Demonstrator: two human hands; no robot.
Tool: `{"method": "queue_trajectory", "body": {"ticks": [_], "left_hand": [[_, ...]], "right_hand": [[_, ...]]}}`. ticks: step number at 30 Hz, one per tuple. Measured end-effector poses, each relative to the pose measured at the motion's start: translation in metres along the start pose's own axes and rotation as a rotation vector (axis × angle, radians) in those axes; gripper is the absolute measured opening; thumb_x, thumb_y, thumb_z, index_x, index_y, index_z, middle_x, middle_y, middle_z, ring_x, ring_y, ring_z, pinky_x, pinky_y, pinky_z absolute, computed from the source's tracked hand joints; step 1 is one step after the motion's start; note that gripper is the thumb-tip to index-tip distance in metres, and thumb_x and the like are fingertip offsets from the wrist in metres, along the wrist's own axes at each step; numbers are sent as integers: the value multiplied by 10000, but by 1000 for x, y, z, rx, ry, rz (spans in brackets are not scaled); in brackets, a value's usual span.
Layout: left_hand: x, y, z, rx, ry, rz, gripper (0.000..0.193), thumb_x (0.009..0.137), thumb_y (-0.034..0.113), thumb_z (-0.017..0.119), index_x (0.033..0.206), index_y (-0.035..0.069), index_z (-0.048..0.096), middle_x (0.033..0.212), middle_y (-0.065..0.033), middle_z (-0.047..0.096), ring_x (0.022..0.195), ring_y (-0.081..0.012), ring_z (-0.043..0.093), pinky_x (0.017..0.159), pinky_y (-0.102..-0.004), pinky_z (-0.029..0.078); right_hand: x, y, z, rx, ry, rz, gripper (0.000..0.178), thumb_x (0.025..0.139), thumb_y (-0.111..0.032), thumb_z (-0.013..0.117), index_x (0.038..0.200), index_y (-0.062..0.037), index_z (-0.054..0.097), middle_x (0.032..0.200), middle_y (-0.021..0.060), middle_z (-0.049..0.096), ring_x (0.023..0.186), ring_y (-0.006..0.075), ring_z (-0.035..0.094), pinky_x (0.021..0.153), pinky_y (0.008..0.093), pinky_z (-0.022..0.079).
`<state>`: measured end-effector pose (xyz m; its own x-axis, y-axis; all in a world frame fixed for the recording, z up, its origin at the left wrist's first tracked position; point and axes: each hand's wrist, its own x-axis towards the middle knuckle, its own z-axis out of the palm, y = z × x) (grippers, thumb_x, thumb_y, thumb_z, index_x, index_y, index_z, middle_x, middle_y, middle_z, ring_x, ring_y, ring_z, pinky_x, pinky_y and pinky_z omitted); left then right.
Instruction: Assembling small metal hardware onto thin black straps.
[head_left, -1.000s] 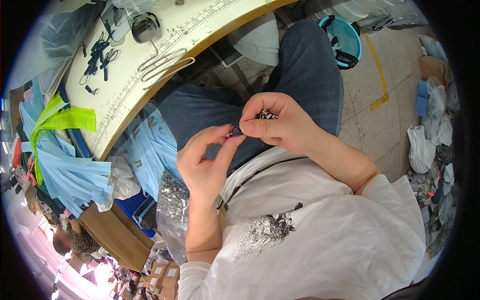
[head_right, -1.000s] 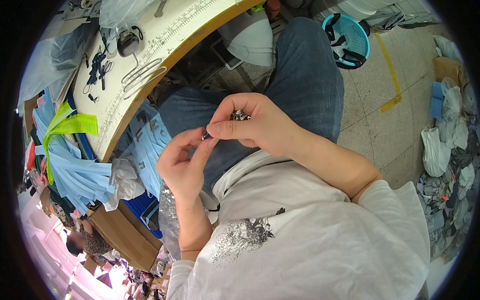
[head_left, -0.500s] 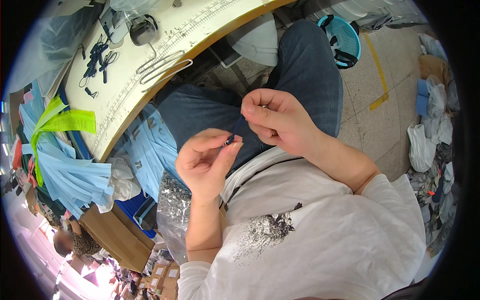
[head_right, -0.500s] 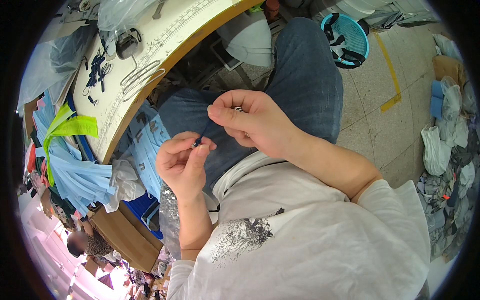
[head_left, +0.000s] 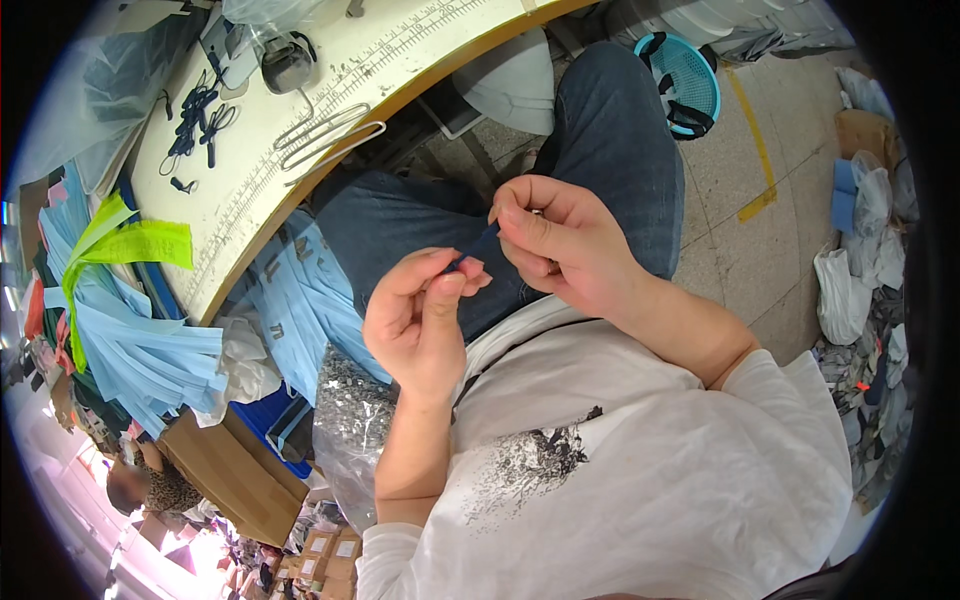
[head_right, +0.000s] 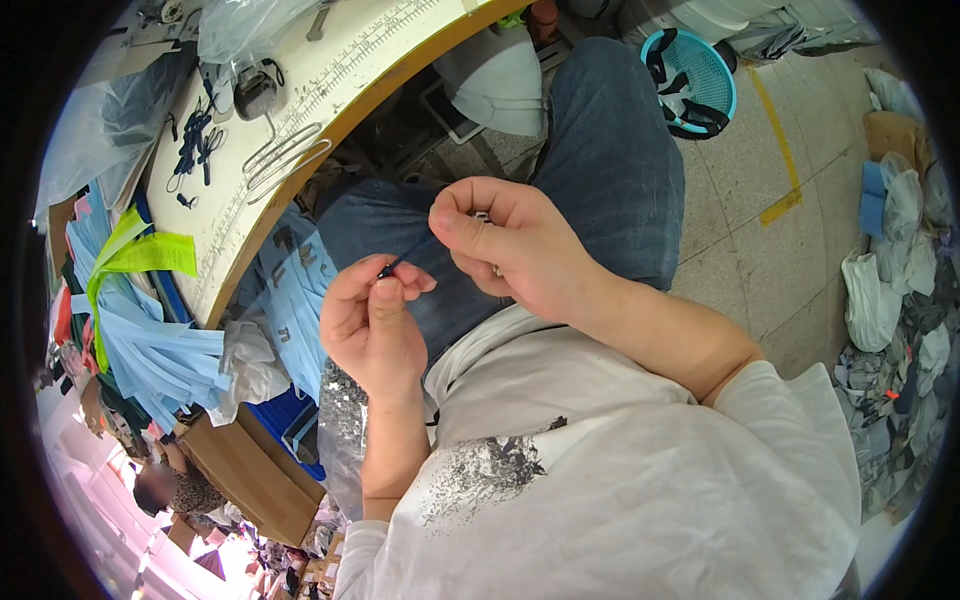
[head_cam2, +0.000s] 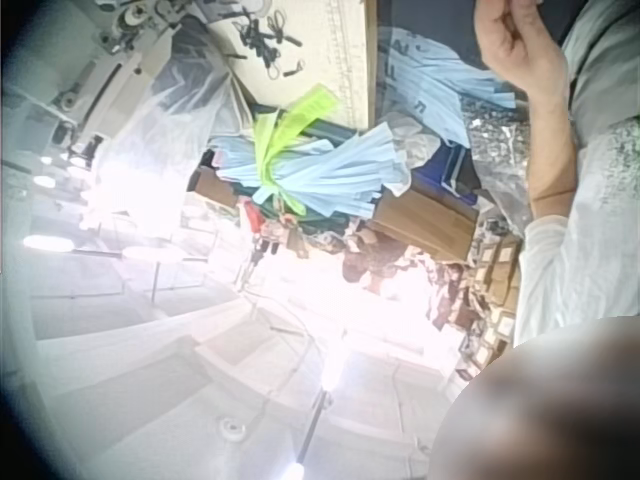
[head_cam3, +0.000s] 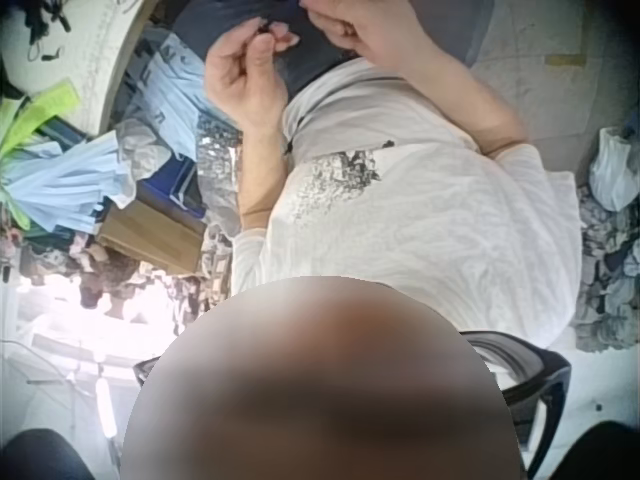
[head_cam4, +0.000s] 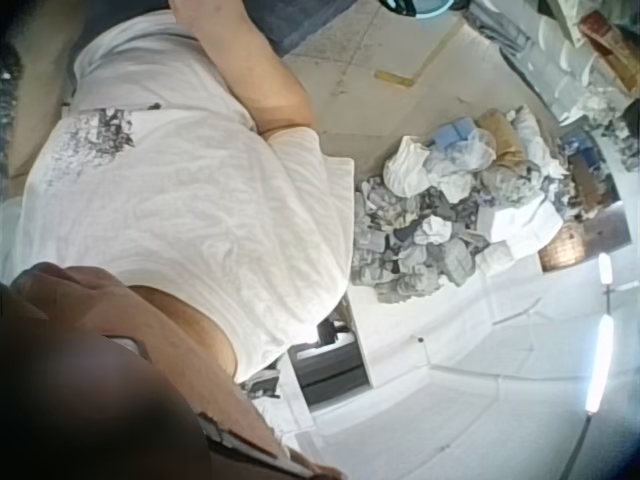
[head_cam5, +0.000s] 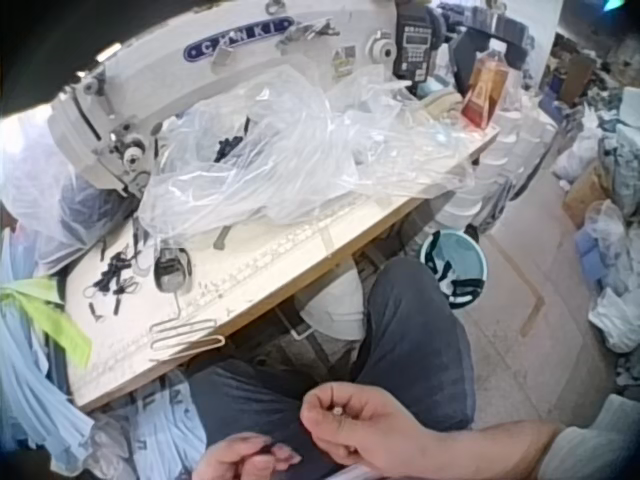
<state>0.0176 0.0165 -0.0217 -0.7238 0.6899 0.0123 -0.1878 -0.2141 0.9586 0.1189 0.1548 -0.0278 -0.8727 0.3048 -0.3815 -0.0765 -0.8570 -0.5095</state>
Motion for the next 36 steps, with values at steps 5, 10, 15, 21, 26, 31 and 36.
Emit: {"method": "queue_trajectory", "body": {"ticks": [5, 10, 15, 21, 26, 31, 36], "left_hand": [[1, 0, 3, -110, -11, 86, 176, 906, -56, 587, 1080, -76, 584, 992, -177, 638, 829, -208, 672, 770, -318, 582], [11, 8, -1, 184, -76, 52, 207, 854, -114, 618, 1058, -83, 610, 972, -183, 647, 815, -218, 663, 766, -316, 573], [18, 11, -4, 366, -145, 103, 201, 828, -148, 620, 1018, -82, 621, 944, -181, 645, 822, -233, 668, 749, -299, 564], [21, 18, 6, 85, -83, 122, 163, 833, -137, 622, 985, -78, 615, 928, -172, 638, 811, -233, 674, 710, -281, 559], [89, 76, 21, 227, -19, 581, 203, 917, 34, 613, 1095, -65, 623, 849, -141, 675, 717, -206, 671, 633, -257, 532], [192, 129, 52, 619, 17, 589, 322, 904, 140, 668, 1170, -36, 627, 724, -44, 661, 622, -44, 569, 543, -157, 362], [204, 137, 17, 512, 54, 481, 325, 936, 189, 627, 1169, -38, 627, 664, -9, 603, 572, -33, 492, 523, -163, 340]], "right_hand": [[-1, -4, 3, -20, -35, 12, 169, 983, -213, 560, 975, -45, 545, 632, -52, 399, 511, 21, 333, 404, 183, 223], [1, -7, 1, -45, -29, -7, 186, 988, -235, 553, 980, -49, 549, 626, -51, 397, 505, 21, 331, 397, 187, 218], [4, -10, 3, -42, -11, -46, 191, 988, -244, 552, 985, -53, 555, 622, -51, 392, 501, 24, 328, 396, 187, 223], [3, -9, 1, 90, -86, 40, 166, 986, -234, 555, 990, -68, 562, 641, -39, 409, 529, 30, 343, 404, 184, 232], [2, -18, 1, 210, 3, 145, 180, 985, -268, 510, 936, -97, 541, 809, 45, 518, 559, 69, 412, 401, 178, 267], [-1, -8, 4, 172, -50, 222, 162, 982, -229, 474, 945, -89, 545, 818, 63, 542, 559, 77, 421, 398, 195, 275], [-4, -10, -7, 187, -43, 202, 147, 977, -160, 437, 980, -56, 540, 859, 100, 589, 562, 85, 426, 398, 212, 267]]}}
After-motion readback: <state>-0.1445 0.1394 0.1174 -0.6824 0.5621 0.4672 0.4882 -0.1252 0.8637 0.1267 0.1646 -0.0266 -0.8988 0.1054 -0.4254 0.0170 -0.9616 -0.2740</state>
